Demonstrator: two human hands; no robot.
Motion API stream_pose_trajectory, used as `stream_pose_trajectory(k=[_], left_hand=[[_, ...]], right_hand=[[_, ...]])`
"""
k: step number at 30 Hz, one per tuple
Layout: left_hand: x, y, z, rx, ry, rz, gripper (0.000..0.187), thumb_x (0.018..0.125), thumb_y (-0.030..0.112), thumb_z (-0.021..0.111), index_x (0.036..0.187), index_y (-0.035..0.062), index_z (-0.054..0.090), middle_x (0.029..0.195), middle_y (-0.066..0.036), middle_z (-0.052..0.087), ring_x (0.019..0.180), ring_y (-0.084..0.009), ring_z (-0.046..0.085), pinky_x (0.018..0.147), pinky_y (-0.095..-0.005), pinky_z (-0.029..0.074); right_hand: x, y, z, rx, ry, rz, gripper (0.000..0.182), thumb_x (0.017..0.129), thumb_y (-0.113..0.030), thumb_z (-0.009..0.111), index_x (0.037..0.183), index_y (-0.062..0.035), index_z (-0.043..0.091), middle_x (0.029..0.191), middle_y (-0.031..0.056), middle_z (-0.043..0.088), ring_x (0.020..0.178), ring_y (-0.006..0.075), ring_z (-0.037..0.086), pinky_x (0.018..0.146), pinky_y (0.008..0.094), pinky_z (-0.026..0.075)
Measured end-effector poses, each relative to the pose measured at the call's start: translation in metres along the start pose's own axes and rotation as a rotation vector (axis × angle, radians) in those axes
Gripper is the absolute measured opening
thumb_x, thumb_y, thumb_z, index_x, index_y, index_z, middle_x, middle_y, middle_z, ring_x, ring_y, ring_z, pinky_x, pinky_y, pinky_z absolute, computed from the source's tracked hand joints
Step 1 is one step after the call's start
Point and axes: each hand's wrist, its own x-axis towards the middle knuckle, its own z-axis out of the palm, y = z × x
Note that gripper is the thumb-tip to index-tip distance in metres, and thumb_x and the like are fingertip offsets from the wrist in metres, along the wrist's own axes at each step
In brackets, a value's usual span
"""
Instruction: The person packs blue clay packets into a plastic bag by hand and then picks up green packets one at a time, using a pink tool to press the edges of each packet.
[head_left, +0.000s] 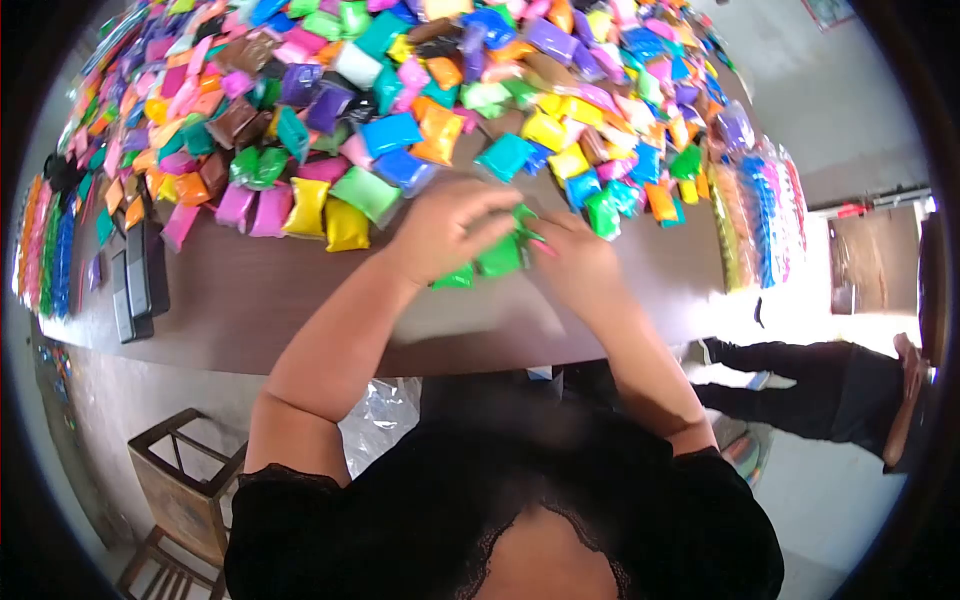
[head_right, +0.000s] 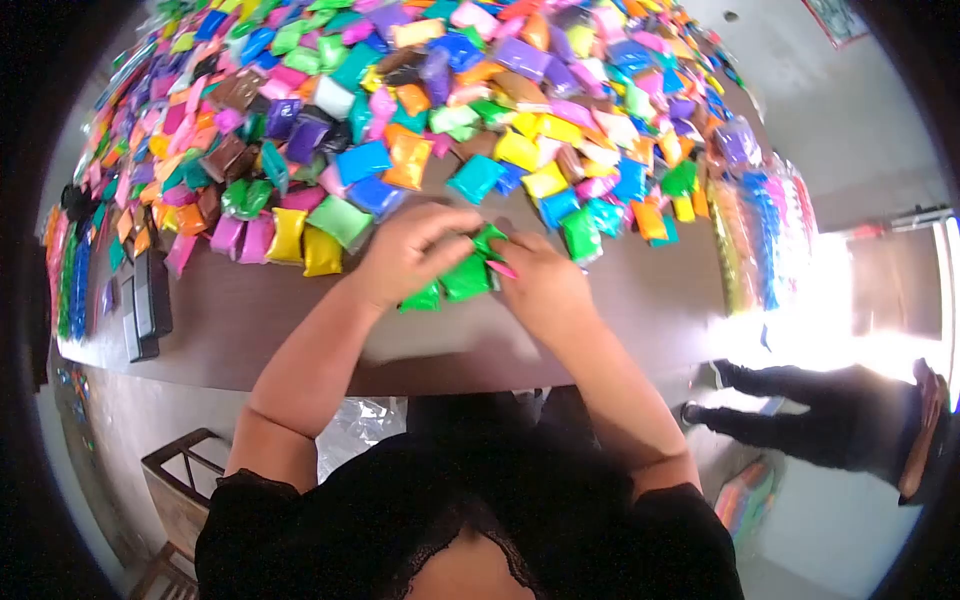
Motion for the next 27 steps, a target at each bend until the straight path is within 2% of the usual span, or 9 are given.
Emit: stream_pose_trajectory(k=[2, 4, 8, 13, 17, 18, 19, 21, 27], left_hand=[[0.0, 0.005, 0.002, 0.061, -0.082, 0.018, 0.031, 0.088, 0.02, 0.071, 0.116, 0.0073, 0.067, 0.109, -0.011, 0.069, 0.103, -0.0285, 0.064, 0.091, -0.0387, 0.05], [0.0, 0.001, 0.006, 0.075, -0.162, 0.162, 0.035, 0.086, 0.023, 0.071, 0.117, 0.0076, 0.067, 0.114, -0.012, 0.067, 0.107, -0.0315, 0.063, 0.093, -0.0415, 0.05], [-0.003, -0.001, 0.005, -0.015, -0.199, 0.044, 0.036, 0.086, 0.024, 0.071, 0.118, 0.0078, 0.067, 0.118, -0.012, 0.066, 0.108, -0.0316, 0.062, 0.095, -0.0412, 0.049], [-0.005, -0.002, 0.005, -0.034, -0.15, -0.003, 0.04, 0.085, 0.024, 0.071, 0.122, 0.0086, 0.065, 0.118, -0.013, 0.066, 0.107, -0.032, 0.063, 0.093, -0.0403, 0.05], [-0.005, 0.005, 0.0, -0.025, -0.164, -0.064, 0.038, 0.087, 0.023, 0.071, 0.121, 0.0078, 0.065, 0.115, -0.013, 0.067, 0.103, -0.0312, 0.065, 0.088, -0.0395, 0.052], [-0.006, -0.005, 0.008, 0.03, -0.105, 0.042, 0.036, 0.088, 0.021, 0.07, 0.121, 0.0068, 0.066, 0.111, -0.012, 0.068, 0.099, -0.0301, 0.066, 0.084, -0.0387, 0.053], [-0.003, 0.0, 0.005, -0.052, -0.15, -0.059, 0.035, 0.088, 0.018, 0.069, 0.12, 0.006, 0.066, 0.107, -0.012, 0.068, 0.096, -0.0283, 0.067, 0.082, -0.0368, 0.054], [-0.004, 0.0, 0.005, -0.13, -0.097, -0.105, 0.033, 0.088, 0.012, 0.069, 0.12, 0.0054, 0.066, 0.105, -0.012, 0.069, 0.095, -0.0233, 0.069, 0.08, -0.0338, 0.054], [-0.004, -0.004, 0.006, -0.189, 0.02, -0.165, 0.029, 0.091, 0.012, 0.066, 0.118, 0.0044, 0.066, 0.102, -0.013, 0.07, 0.092, -0.0235, 0.069, 0.078, -0.0326, 0.054]], right_hand=[[-0.001, 0.011, -0.015, 0.004, 0.06, 0.144, 0.029, 0.088, -0.024, 0.067, 0.116, -0.0143, 0.067, 0.118, 0.0079, 0.065, 0.102, 0.0305, 0.065, 0.084, 0.0418, 0.054], [0.002, 0.042, -0.03, -0.181, 0.055, 0.299, 0.033, 0.089, -0.026, 0.067, 0.119, -0.0122, 0.065, 0.117, 0.0128, 0.065, 0.104, 0.0331, 0.064, 0.085, 0.0433, 0.053], [-0.017, 0.106, -0.016, -0.228, 0.036, 0.186, 0.039, 0.089, -0.028, 0.066, 0.123, -0.0099, 0.062, 0.115, 0.0147, 0.064, 0.105, 0.034, 0.063, 0.084, 0.0443, 0.053], [-0.009, 0.107, -0.014, -0.386, -0.087, 0.179, 0.037, 0.091, -0.029, 0.063, 0.123, -0.0095, 0.061, 0.112, 0.0154, 0.065, 0.101, 0.0348, 0.064, 0.082, 0.0463, 0.053], [0.002, 0.091, -0.02, -0.381, -0.154, 0.308, 0.032, 0.091, -0.033, 0.06, 0.112, -0.0083, 0.062, 0.107, 0.0174, 0.065, 0.094, 0.0371, 0.066, 0.077, 0.0483, 0.054], [0.0, 0.088, -0.024, -0.384, -0.137, 0.237, 0.033, 0.09, -0.034, 0.061, 0.11, -0.0073, 0.062, 0.105, 0.0179, 0.065, 0.093, 0.0376, 0.066, 0.077, 0.0482, 0.054], [-0.002, 0.085, -0.025, -0.385, -0.124, 0.165, 0.034, 0.09, -0.034, 0.061, 0.108, -0.0064, 0.062, 0.103, 0.0184, 0.065, 0.091, 0.038, 0.066, 0.076, 0.0481, 0.054], [0.0, 0.078, -0.027, -0.412, -0.139, 0.16, 0.031, 0.087, -0.034, 0.063, 0.1, -0.0065, 0.063, 0.099, 0.0186, 0.064, 0.088, 0.0381, 0.066, 0.075, 0.0484, 0.054], [0.001, 0.083, -0.029, -0.396, -0.071, 0.231, 0.025, 0.086, -0.03, 0.065, 0.091, -0.0062, 0.065, 0.097, 0.0157, 0.064, 0.084, 0.0341, 0.066, 0.073, 0.0468, 0.054]])
